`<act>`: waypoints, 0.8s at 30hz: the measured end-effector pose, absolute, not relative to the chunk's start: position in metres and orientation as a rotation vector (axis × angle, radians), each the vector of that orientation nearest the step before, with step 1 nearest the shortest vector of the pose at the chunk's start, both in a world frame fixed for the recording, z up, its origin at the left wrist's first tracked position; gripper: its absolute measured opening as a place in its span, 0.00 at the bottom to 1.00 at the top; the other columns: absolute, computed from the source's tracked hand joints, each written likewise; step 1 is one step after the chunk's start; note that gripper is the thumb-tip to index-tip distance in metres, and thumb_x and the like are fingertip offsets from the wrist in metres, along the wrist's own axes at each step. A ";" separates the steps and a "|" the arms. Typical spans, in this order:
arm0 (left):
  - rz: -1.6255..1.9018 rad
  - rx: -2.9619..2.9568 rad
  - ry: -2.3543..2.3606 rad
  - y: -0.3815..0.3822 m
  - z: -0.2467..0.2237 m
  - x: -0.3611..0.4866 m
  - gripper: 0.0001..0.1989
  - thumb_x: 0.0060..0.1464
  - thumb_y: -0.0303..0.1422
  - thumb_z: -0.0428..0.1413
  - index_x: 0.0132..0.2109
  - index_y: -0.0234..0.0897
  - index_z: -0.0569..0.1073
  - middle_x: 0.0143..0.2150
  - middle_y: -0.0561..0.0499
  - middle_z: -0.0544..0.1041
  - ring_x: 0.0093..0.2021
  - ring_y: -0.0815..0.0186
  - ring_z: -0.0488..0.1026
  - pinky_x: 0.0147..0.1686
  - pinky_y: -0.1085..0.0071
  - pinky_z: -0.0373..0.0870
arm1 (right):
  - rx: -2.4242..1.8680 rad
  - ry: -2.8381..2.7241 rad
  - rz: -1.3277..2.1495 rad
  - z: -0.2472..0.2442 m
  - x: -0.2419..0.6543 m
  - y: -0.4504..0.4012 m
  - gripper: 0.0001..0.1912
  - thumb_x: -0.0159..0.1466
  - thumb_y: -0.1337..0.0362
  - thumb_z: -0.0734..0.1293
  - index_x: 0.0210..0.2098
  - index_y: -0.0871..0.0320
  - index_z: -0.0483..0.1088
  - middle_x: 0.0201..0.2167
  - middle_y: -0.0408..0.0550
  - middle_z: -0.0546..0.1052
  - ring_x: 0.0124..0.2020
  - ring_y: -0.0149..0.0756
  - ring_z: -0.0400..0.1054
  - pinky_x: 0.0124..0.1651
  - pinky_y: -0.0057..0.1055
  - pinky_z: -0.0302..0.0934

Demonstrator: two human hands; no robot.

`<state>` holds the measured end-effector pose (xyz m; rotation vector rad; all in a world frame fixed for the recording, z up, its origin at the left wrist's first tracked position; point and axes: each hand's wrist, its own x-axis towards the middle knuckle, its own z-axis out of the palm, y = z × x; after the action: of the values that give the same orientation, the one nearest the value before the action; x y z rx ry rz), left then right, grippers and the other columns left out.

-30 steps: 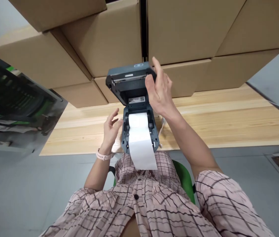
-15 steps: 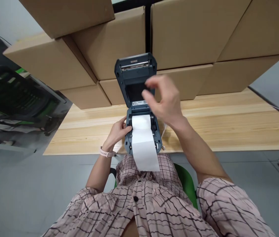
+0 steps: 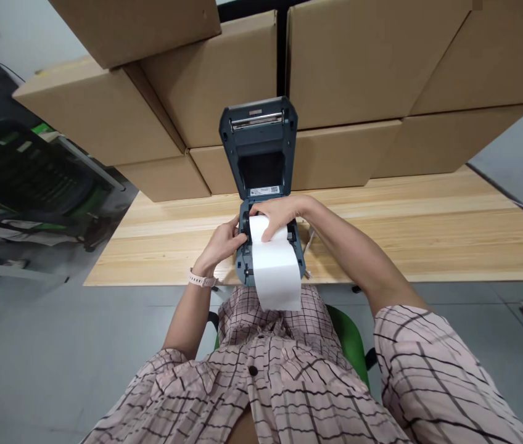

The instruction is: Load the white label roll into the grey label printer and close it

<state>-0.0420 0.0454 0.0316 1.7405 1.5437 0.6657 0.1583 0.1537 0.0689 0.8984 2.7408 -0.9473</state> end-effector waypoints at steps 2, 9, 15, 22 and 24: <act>0.684 1.727 1.525 0.045 0.029 -0.043 0.29 0.52 0.30 0.53 0.61 0.33 0.74 0.22 0.60 0.59 0.24 0.68 0.56 0.28 0.70 0.50 | 0.843 2.791 -1.122 0.077 0.168 0.154 0.49 0.46 0.51 0.80 0.65 0.58 0.70 0.57 0.54 0.81 0.53 0.54 0.77 0.57 0.47 0.73; 0.748 1.677 1.487 0.043 0.022 -0.043 0.28 0.53 0.32 0.53 0.62 0.33 0.74 0.22 0.60 0.59 0.25 0.68 0.57 0.28 0.70 0.50 | 1.061 3.014 -1.786 0.095 0.280 0.102 0.54 0.42 0.47 0.83 0.67 0.41 0.69 0.57 0.48 0.81 0.56 0.54 0.78 0.55 0.48 0.75; 0.725 1.707 1.520 0.042 0.025 -0.042 0.28 0.53 0.31 0.53 0.62 0.33 0.75 0.22 0.60 0.59 0.25 0.68 0.58 0.28 0.70 0.51 | 2.315 2.693 -1.476 0.043 0.382 0.065 0.47 0.37 0.67 0.86 0.56 0.41 0.79 0.54 0.57 0.82 0.55 0.55 0.78 0.52 0.48 0.73; 0.769 1.653 1.506 0.042 0.022 -0.041 0.28 0.53 0.32 0.54 0.61 0.33 0.75 0.22 0.60 0.60 0.25 0.68 0.58 0.28 0.71 0.52 | 2.609 2.320 -1.390 -0.003 0.421 0.099 0.41 0.44 0.68 0.84 0.57 0.46 0.78 0.56 0.57 0.82 0.51 0.52 0.80 0.45 0.40 0.75; 0.771 1.650 1.499 0.042 0.022 -0.041 0.29 0.53 0.32 0.54 0.63 0.33 0.75 0.22 0.61 0.59 0.25 0.68 0.58 0.28 0.71 0.51 | 2.567 2.521 -1.207 0.001 0.422 0.089 0.39 0.45 0.65 0.85 0.56 0.46 0.79 0.58 0.59 0.81 0.53 0.57 0.79 0.47 0.44 0.76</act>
<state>-0.0410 0.0416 0.0217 1.6496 1.4992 0.7712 0.4224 0.0892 0.0010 2.5666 2.5212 -1.2068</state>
